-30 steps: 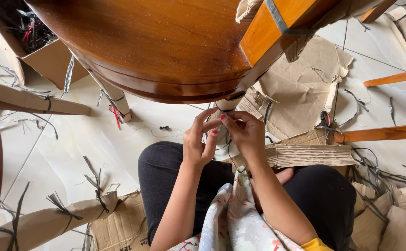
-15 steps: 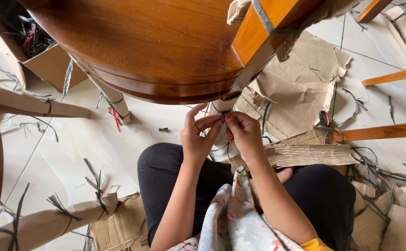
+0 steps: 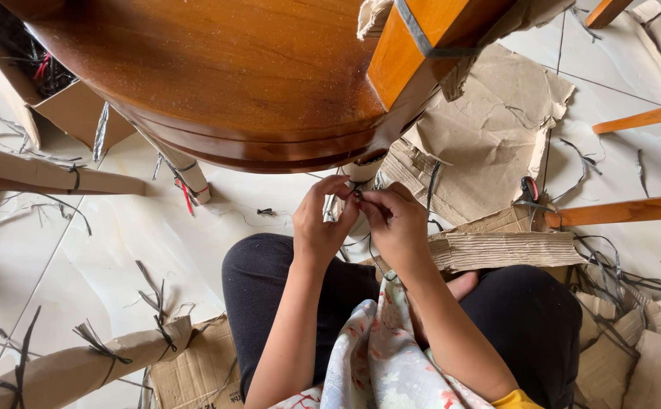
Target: Wrapping wooden furniture legs with cardboard and securing them with plastic ties
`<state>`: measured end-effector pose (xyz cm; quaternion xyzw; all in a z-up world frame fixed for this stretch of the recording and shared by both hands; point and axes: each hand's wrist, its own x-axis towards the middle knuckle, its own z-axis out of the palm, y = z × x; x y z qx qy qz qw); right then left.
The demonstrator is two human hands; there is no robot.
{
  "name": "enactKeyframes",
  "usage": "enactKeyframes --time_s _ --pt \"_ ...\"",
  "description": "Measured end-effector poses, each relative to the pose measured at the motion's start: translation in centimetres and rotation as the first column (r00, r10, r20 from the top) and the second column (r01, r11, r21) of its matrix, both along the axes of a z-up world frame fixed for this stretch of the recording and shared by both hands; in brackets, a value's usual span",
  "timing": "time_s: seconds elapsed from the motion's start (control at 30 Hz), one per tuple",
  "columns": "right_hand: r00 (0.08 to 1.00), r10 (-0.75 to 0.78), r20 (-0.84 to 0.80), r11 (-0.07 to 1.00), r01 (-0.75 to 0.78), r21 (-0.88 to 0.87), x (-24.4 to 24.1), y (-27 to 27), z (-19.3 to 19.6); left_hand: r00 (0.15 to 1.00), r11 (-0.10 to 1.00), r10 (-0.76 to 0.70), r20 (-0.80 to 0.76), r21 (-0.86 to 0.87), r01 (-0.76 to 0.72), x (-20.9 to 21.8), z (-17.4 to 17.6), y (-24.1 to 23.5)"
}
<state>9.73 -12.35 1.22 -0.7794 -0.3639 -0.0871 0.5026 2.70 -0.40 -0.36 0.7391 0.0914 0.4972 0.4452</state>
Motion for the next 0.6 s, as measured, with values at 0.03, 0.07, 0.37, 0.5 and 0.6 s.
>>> enactKeyframes --time_s 0.03,0.07,0.37,0.5,0.6 --pt "1.0 -0.001 -0.001 1.0 0.001 -0.001 0.2 -0.1 -0.2 1.0 1.0 -0.001 -0.001 -0.001 0.001 0.1 -0.4 0.1" --pt "1.0 0.006 0.03 1.0 -0.006 0.005 0.4 -0.3 -0.5 1.0 1.0 0.011 0.018 0.001 -0.011 0.3 -0.7 0.1" --pt "0.998 0.046 0.044 0.999 -0.046 0.019 1.8 -1.5 -0.3 0.994 0.997 0.066 0.089 0.025 -0.068 1.0 0.0 1.3" --pt "0.994 0.029 0.107 0.999 -0.033 0.035 3.4 -2.4 -2.0 0.991 0.992 0.122 0.055 0.016 -0.123 1.2 -1.1 1.6" --pt "0.995 0.008 0.103 0.998 -0.014 0.059 4.5 -2.9 -4.0 0.987 0.986 0.16 0.033 0.033 -0.161 1.7 -1.1 1.3"
